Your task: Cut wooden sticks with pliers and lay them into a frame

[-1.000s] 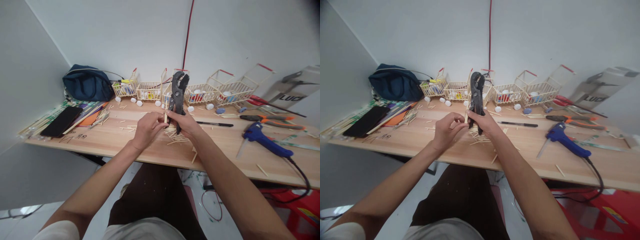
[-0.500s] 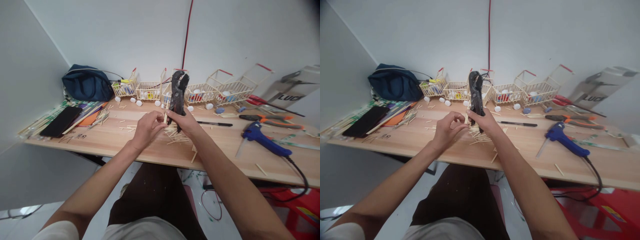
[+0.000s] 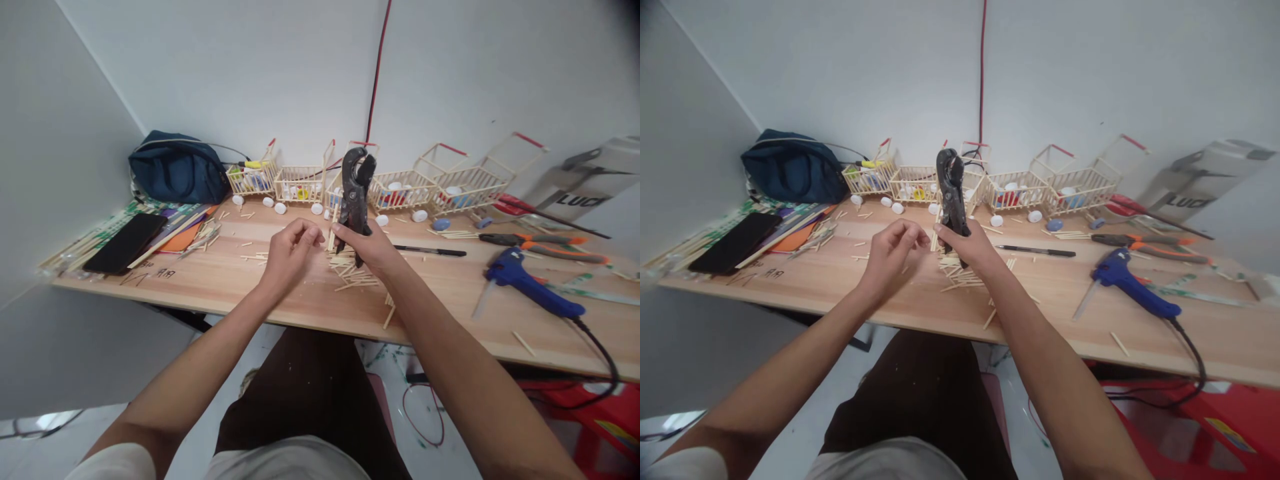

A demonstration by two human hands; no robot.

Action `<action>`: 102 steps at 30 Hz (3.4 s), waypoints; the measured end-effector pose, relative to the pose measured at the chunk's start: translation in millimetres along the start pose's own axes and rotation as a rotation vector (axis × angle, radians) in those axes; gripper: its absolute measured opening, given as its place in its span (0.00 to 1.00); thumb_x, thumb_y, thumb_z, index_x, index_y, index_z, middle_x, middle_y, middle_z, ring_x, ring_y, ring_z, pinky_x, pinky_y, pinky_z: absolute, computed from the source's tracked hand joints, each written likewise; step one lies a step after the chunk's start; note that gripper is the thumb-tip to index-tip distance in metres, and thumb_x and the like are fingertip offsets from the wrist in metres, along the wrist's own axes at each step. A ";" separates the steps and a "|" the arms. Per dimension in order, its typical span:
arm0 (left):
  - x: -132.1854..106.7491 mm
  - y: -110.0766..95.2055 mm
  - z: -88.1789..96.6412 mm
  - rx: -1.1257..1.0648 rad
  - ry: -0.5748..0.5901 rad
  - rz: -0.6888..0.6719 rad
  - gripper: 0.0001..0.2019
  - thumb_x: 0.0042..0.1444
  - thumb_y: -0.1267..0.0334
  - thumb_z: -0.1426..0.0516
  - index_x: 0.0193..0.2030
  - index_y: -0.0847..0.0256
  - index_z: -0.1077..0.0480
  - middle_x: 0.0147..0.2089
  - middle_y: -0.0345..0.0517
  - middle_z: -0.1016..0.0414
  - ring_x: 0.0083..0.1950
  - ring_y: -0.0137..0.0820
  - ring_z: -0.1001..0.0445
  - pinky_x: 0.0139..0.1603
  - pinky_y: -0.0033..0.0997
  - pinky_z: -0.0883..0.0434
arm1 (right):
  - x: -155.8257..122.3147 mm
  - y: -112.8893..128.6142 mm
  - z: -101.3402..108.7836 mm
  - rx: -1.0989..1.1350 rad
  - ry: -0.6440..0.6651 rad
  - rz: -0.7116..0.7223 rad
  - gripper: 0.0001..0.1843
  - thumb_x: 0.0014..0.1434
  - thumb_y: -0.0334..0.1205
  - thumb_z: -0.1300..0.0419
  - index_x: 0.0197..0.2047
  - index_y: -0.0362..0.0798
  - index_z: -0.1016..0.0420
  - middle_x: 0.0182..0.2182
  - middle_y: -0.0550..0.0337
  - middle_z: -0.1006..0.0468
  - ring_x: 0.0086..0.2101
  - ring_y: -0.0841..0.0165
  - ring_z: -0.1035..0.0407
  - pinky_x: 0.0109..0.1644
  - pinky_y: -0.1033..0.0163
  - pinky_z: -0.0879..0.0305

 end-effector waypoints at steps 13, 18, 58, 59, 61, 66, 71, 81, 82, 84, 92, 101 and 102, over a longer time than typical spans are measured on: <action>-0.1 39.1 -23.7 -0.566 0.088 0.462 0.23 0.43 0.54 0.31 0.36 0.63 0.37 0.27 0.46 0.21 0.30 0.34 0.21 0.38 0.34 0.26 | -0.1 -1.5 -2.7 -0.146 -0.043 0.011 0.20 0.49 0.57 0.39 0.25 0.48 0.37 0.22 0.64 0.37 0.26 0.71 0.42 0.29 0.65 0.45; 1.8 44.6 -22.7 -0.563 0.084 0.460 0.21 0.41 0.54 0.31 0.31 0.65 0.35 0.26 0.48 0.21 0.27 0.33 0.22 0.36 0.34 0.25 | -0.3 2.1 -4.6 -0.199 -0.056 0.033 0.18 0.50 0.54 0.41 0.25 0.49 0.37 0.22 0.65 0.37 0.26 0.71 0.42 0.30 0.64 0.45; -43.5 2.8 56.2 -0.739 0.315 0.590 0.10 0.49 0.61 0.34 0.32 0.69 0.23 0.25 0.45 0.26 0.27 0.25 0.29 0.33 0.24 0.33 | -52.0 35.4 -49.3 -0.408 0.642 -0.203 0.34 0.60 0.68 0.55 0.39 0.44 0.26 0.31 0.55 0.26 0.33 0.67 0.33 0.37 0.62 0.37; -44.5 3.6 56.0 -0.738 0.321 0.599 0.10 0.49 0.61 0.34 0.31 0.69 0.24 0.24 0.45 0.26 0.27 0.25 0.30 0.33 0.24 0.34 | -52.3 35.7 -50.8 -0.399 0.646 -0.201 0.34 0.61 0.68 0.55 0.39 0.44 0.26 0.30 0.55 0.27 0.32 0.67 0.33 0.37 0.62 0.37; -46.1 5.4 56.3 -0.737 0.327 0.615 0.10 0.48 0.61 0.34 0.31 0.68 0.24 0.24 0.45 0.26 0.27 0.25 0.29 0.32 0.24 0.34 | -52.9 35.6 -52.8 -0.396 0.650 -0.196 0.34 0.61 0.67 0.55 0.41 0.44 0.26 0.29 0.57 0.28 0.31 0.68 0.34 0.36 0.62 0.37; -48.9 8.7 57.3 -0.765 0.350 0.647 0.10 0.48 0.62 0.34 0.32 0.68 0.23 0.24 0.45 0.26 0.25 0.24 0.30 0.31 0.25 0.34 | -53.8 31.1 -53.6 -0.435 0.639 -0.202 0.34 0.60 0.67 0.54 0.42 0.44 0.26 0.28 0.58 0.29 0.29 0.69 0.34 0.34 0.63 0.38; -50.2 10.4 59.2 -0.779 0.400 0.679 0.10 0.46 0.61 0.33 0.32 0.67 0.22 0.23 0.45 0.26 0.24 0.24 0.30 0.30 0.24 0.33 | -55.0 34.9 -56.1 -0.517 0.622 -0.179 0.34 0.60 0.68 0.55 0.39 0.45 0.25 0.25 0.59 0.30 0.26 0.69 0.35 0.32 0.63 0.40; -55.6 18.3 65.5 -0.758 0.406 0.745 0.08 0.45 0.64 0.33 0.30 0.68 0.21 0.22 0.45 0.27 0.23 0.24 0.30 0.27 0.22 0.32 | -56.0 31.4 -64.7 -0.646 0.562 -0.131 0.32 0.61 0.67 0.56 0.31 0.47 0.28 0.21 0.61 0.31 0.22 0.70 0.39 0.25 0.64 0.48; -56.3 20.2 67.2 -0.760 0.402 0.749 0.08 0.45 0.65 0.33 0.31 0.68 0.21 0.22 0.45 0.26 0.23 0.23 0.30 0.28 0.22 0.32 | -55.4 31.4 -66.7 -0.665 0.557 -0.127 0.32 0.61 0.67 0.56 0.29 0.47 0.29 0.21 0.61 0.31 0.22 0.70 0.39 0.25 0.64 0.49; -57.6 25.4 71.9 -0.756 0.391 0.763 0.07 0.45 0.66 0.33 0.31 0.68 0.21 0.23 0.46 0.26 0.23 0.23 0.29 0.28 0.22 0.31 | -53.9 32.2 -72.3 -0.705 0.553 -0.113 0.32 0.61 0.67 0.57 0.26 0.48 0.32 0.20 0.61 0.32 0.22 0.70 0.40 0.25 0.64 0.50; -65.9 52.6 94.7 -0.737 0.388 0.835 0.07 0.44 0.68 0.33 0.31 0.70 0.21 0.22 0.47 0.26 0.24 0.24 0.29 0.29 0.23 0.30 | -44.9 25.1 -101.4 -0.849 0.523 -0.030 0.33 0.62 0.67 0.60 0.21 0.49 0.39 0.18 0.59 0.32 0.22 0.69 0.40 0.28 0.63 0.51; -64.2 68.9 116.7 -0.708 0.300 0.828 0.08 0.45 0.68 0.33 0.31 0.71 0.22 0.22 0.47 0.27 0.24 0.24 0.30 0.28 0.24 0.30 | -31.8 24.8 -124.0 -0.937 0.437 0.031 0.36 0.61 0.69 0.61 0.22 0.48 0.34 0.19 0.55 0.30 0.22 0.68 0.41 0.28 0.63 0.50; -63.7 70.0 119.0 -0.702 0.299 0.827 0.08 0.45 0.67 0.33 0.31 0.71 0.22 0.22 0.47 0.27 0.24 0.24 0.30 0.28 0.23 0.30 | -30.4 25.0 -125.5 -0.948 0.427 0.030 0.37 0.61 0.69 0.61 0.22 0.47 0.33 0.19 0.54 0.29 0.22 0.68 0.40 0.28 0.63 0.50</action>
Point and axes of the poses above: each hand's wrist, its own x-axis towards the middle knuckle, its own z-axis out of the back of the hand, y = z × x, the point moved 7 cm from there along x, towards the middle knuckle
